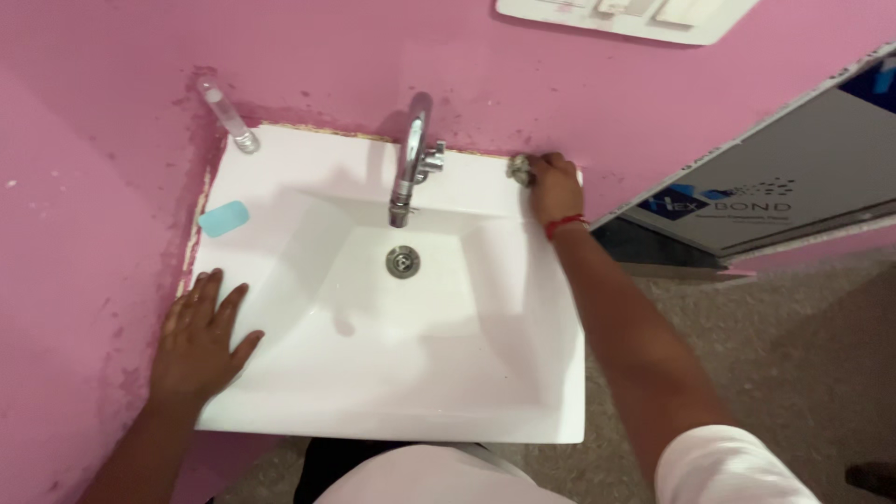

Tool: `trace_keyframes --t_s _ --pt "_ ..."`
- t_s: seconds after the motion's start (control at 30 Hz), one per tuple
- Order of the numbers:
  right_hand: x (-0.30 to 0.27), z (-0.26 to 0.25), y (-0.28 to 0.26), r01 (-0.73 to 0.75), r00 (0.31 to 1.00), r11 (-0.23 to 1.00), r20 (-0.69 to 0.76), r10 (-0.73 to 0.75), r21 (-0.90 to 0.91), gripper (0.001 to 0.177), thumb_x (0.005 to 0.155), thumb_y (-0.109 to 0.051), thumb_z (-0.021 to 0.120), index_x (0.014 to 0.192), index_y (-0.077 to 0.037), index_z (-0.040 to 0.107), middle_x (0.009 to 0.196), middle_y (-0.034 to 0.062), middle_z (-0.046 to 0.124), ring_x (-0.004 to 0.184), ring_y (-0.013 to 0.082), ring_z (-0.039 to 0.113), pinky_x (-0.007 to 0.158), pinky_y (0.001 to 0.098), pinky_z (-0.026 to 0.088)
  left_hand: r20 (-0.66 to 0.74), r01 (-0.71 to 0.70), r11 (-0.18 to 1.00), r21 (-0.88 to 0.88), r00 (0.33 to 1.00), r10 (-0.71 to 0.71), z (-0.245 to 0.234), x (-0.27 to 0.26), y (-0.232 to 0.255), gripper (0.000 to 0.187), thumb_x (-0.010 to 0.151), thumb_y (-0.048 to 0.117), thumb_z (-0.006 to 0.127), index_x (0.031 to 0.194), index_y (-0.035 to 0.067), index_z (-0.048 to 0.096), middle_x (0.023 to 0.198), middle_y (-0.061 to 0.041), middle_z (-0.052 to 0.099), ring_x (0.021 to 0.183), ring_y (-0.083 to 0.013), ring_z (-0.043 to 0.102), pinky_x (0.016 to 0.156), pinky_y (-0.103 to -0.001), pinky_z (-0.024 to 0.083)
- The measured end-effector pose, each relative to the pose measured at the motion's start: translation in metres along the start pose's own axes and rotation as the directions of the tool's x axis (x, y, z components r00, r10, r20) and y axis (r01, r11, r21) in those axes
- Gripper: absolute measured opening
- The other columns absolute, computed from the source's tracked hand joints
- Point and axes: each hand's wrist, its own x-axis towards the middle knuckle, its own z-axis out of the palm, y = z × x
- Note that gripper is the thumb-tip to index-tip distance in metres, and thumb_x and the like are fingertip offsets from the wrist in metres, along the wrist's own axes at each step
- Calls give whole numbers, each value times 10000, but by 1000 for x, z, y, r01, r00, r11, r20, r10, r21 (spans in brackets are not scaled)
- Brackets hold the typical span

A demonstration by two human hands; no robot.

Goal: The person scrubs a white bathroom sink with a cloth and soap, rinses the cloth under running water, and wipes the sink basin and faucet. They then rinse a small transparent bottle under the tap.

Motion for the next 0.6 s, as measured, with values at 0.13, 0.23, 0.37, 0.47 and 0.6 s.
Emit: trace_keyframes --t_s 0.13,0.23,0.37,0.47,0.6 --pt "-36 -20 -12 64 981 995 179 -77 76 385 880 5 622 1232 -99 736 1115 153 682 1023 394 616 892 467 524 -44 -5 1000 -20 999 4 1 -1 3 756 900 600 455 1548 220 372 1674 -111 247 1560 -242 204 1278 -446 174" --pt "-87 -52 -14 203 961 976 172 -215 84 342 873 2 629 1175 -110 743 1136 129 694 1015 358 640 891 452 540 -60 -2 999 -34 998 0 -2 -6 5 753 885 586 477 1535 216 390 1669 -110 266 1563 -243 223 1273 -447 189" --pt "-103 -65 8 196 950 977 232 -211 84 389 815 -15 648 1177 -117 747 1123 125 696 1012 352 648 875 448 545 -68 -2 1000 -29 998 0 -6 -5 7 746 885 570 515 1530 211 414 1668 -119 294 1566 -252 243 1274 -451 211" --pt "-54 -35 31 86 978 996 191 -85 -1 374 842 -24 659 1191 -120 754 1096 138 690 1018 371 633 892 468 538 -54 9 1000 -11 998 -10 -8 -1 7 743 885 572 534 1529 218 427 1665 -115 305 1564 -251 249 1269 -454 218" --pt "-15 -1 26 -39 995 999 90 43 -38 386 850 11 613 1184 -127 748 1199 151 671 1047 388 618 889 470 526 -78 13 997 -81 997 -19 -5 -5 8 730 892 556 538 1530 215 433 1671 -107 306 1570 -250 257 1289 -452 215"
